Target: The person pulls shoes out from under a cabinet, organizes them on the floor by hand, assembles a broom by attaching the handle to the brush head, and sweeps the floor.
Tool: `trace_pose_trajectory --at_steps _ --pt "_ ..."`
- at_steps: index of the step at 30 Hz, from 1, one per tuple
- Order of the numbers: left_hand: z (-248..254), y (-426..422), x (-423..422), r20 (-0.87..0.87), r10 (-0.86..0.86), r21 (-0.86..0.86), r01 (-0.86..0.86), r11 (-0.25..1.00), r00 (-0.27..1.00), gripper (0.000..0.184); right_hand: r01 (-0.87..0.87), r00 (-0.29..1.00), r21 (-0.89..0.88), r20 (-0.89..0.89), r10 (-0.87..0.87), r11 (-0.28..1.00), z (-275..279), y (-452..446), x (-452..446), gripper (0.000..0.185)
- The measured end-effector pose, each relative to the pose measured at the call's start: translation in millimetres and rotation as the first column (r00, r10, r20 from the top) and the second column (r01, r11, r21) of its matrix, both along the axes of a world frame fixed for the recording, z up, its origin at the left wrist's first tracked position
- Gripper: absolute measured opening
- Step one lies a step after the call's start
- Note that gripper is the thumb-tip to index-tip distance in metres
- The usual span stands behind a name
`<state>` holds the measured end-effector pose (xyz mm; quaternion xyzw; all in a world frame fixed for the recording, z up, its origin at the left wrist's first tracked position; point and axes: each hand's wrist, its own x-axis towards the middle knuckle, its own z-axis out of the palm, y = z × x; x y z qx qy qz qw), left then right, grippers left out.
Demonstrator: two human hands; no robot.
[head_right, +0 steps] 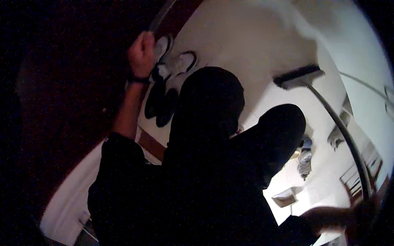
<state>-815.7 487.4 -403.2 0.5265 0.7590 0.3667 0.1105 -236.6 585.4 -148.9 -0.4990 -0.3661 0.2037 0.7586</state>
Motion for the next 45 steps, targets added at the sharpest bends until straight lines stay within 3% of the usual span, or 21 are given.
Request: trace_pose_trajectory --at_steps 1,3,4,5,10,12,14,19,21,22,23,24,25,26,29,33,37,38,39,42,45 --pt "-29.2 7.6 -3.4 -0.018 0.053 -0.038 -0.054 0.998 0.998 0.023 -0.283 0.955 -0.034 0.086 0.285 0.959 -16.1 30.0 -10.9 0.030" --pt "-33.1 -25.2 -20.0 -0.110 0.053 -0.015 -0.055 0.998 0.993 0.021 -0.723 0.639 -0.120 0.257 0.725 0.680 13.5 18.9 -33.5 0.043" --pt "-46.3 -41.4 -30.8 -0.112 0.079 -0.020 -0.082 0.996 0.991 0.021 -0.864 0.400 -0.179 0.324 0.858 0.470 9.3 27.7 -44.0 0.050" --pt "-71.4 -65.5 -51.3 -0.179 0.152 -0.029 -0.160 0.987 0.972 0.021 -0.899 0.339 -0.173 0.310 0.888 0.403 -5.9 49.3 -60.0 0.049" --pt "-143.2 -230.2 -72.3 -0.224 0.424 -0.158 -0.462 0.873 0.878 0.024 -0.869 0.466 -0.056 0.240 0.851 0.492 -17.3 53.6 -74.9 0.048" --pt "-161.7 -285.6 -67.7 -0.415 0.551 -0.359 -0.687 0.632 0.724 0.026 -0.836 0.510 -0.077 0.258 0.821 0.543 -11.2 56.5 -86.0 0.047" --pt "-189.7 -341.0 -56.1 -0.383 0.524 -0.398 -0.648 0.649 0.761 0.027 -0.857 0.414 -0.170 0.337 0.846 0.487 -11.3 65.6 -89.3 0.047" --pt "-258.3 -418.7 -43.0 -0.361 0.410 -0.432 -0.540 0.723 0.838 0.029 -0.838 0.462 -0.151 0.314 0.829 0.524 1.0 63.5 -83.1 0.047" --pt "-270.6 -369.6 -57.8 -0.041 0.494 -0.364 -0.473 0.802 0.869 0.030 -0.702 0.586 -0.114 0.469 0.661 0.703 -0.1 66.5 -56.4 0.046" --pt "-229.8 -313.2 -52.1 0.158 0.457 -0.337 -0.387 0.858 0.875 0.030 -0.640 0.672 0.373 -0.152 0.724 0.672 -18.6 59.8 -104.8 0.046" --pt "-171.6 -238.1 -49.3 0.355 0.373 -0.283 -0.282 0.917 0.857 0.030 -0.797 0.601 0.161 0.124 0.789 0.582 -4.1 52.7 -89.6 0.047" --pt "-151.5 -189.8 -42.4 0.372 0.342 -0.261 -0.256 0.931 0.863 0.030 -0.875 0.421 -0.100 0.325 0.846 0.474 -3.7 59.6 -78.0 0.047" --pt "-134.0 -146.6 -33.7 0.201 0.247 -0.241 -0.196 0.950 0.948 0.029 -0.882 0.381 -0.142 0.348 0.857 0.450 -3.6 57.4 -78.7 0.047" --pt "-113.1 -108.9 -22.4 0.017 0.144 -0.235 -0.136 0.963 0.989 0.028 -0.882 0.396 -0.121 0.334 0.855 0.456 -7.9 54.9 -84.2 0.047" --pt "-53.9 10.9 6.2 0.075 -0.202 -0.147 0.211 0.966 0.977 0.021 -0.859 0.463 -0.074 0.310 0.831 0.506 -10.9 45.4 -76.3 0.046" --pt "-2.5 124.3 84.7 -0.108 -0.615 0.050 0.622 0.781 0.781 0.015 -0.795 0.586 0.004 0.262 0.767 0.607 -14.2 24.7 -18.9 0.045" --pt "-18.5 174.9 146.6 0.010 -0.811 -0.214 0.794 0.570 0.585 0.021 -0.558 0.812 0.264 -0.018 0.583 0.787 -26.2 -24.2 53.3 0.029" --pt "-35.7 181.6 155.1 0.103 -0.834 -0.320 0.812 0.487 0.541 0.023 -0.103 0.993 0.325 -0.029 0.119 0.940 -33.2 -14.6 15.9 0.030" --pt "-50.7 190.3 163.9 0.096 -0.851 -0.325 0.825 0.463 0.516 0.023 0.374 0.923 0.377 -0.069 -0.377 0.847 -39.6 -9.3 1.2 0.031" --pt "-103.3 208.9 174.7 0.156 -0.822 -0.378 0.802 0.463 0.547 0.027 -0.425 0.905 0.236 0.132 0.405 0.874 -60.9 -35.8 26.9 0.034" --pt "-144.0 240.7 155.4 -0.016 -0.833 -0.526 0.703 0.478 0.553 0.035 -0.628 0.771 0.060 0.181 0.610 0.776 -56.6 -39.9 47.4 0.037"
